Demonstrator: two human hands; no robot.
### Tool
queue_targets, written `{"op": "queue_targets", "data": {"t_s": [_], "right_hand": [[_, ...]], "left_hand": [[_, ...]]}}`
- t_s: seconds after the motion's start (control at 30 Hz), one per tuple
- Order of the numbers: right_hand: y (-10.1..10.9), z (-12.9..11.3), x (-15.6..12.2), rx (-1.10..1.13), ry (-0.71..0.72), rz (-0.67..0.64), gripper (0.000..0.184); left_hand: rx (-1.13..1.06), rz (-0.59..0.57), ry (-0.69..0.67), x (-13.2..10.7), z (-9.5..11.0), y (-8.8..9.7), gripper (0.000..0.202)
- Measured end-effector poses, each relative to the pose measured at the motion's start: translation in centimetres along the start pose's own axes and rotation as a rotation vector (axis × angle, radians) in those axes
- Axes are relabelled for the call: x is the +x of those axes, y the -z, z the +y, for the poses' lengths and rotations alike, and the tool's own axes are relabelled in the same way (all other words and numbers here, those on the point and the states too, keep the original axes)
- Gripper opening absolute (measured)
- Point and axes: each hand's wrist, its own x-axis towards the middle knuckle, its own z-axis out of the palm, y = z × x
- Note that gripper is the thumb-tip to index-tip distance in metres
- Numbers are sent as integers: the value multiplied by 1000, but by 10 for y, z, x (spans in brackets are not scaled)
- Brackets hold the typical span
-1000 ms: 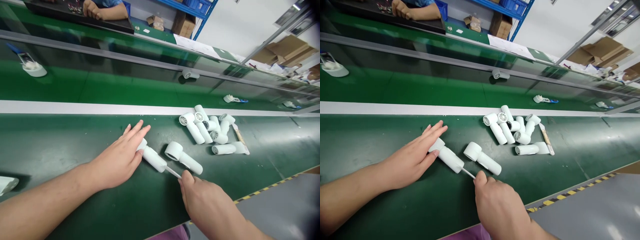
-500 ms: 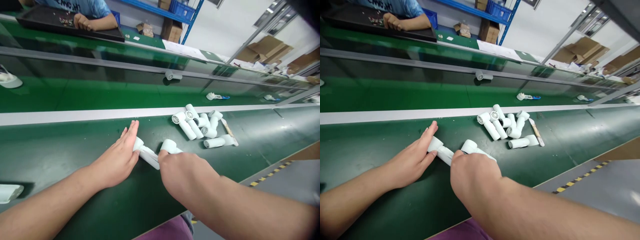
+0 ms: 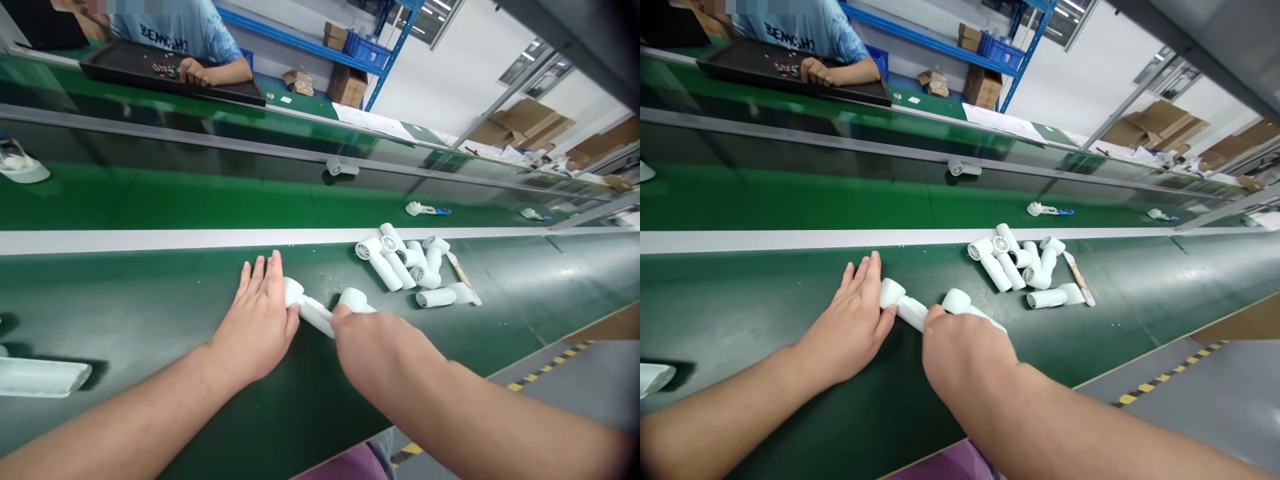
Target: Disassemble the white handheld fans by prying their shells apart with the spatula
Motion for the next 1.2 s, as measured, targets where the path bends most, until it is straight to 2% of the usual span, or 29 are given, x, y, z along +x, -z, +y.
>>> {"op": "queue_targets", "data": {"t_s": [0.07, 0.1, 0.2, 0.23, 0.37, 0.43, 0.6, 0.7, 0.8, 0.93, 1.0, 1.2], "right_hand": [[2, 1, 3, -70, -33, -76, 27], [3, 1, 4, -105, -5, -97, 30], [9, 3, 8, -160, 190, -107, 31], [11, 5, 9, -160, 216, -105, 29], [18, 7, 14, -108, 132, -63, 16], [22, 7, 16, -113, 171, -53, 13], [25, 15, 8, -176, 214, -164, 28], [21, 18, 6, -155, 224, -133, 26], [15, 13, 9, -62, 176, -69, 18], [12, 7, 8, -57, 55, -87, 18], [15, 8, 7, -49, 49, -89, 16], [23, 12, 5, -72, 99, -242, 29]], "left_hand": [[13, 35, -10, 0, 0, -1, 77], [10, 41, -27, 0, 0, -1, 77], [-7, 30, -61, 0, -1, 0, 76], [-2, 34, -60, 1, -1, 0, 76], [36, 74, -74, 0, -3, 0, 75], [21, 61, -71, 0, -4, -1, 75], [47, 66, -83, -1, -4, -2, 74], [45, 58, -106, 0, -3, -1, 75], [34, 40, -92, 0, -2, -1, 74], [64, 9, -150, 2, 3, -2, 72], [88, 10, -161, 2, 5, -3, 71], [181, 26, -133, 3, 8, -5, 68]]}}
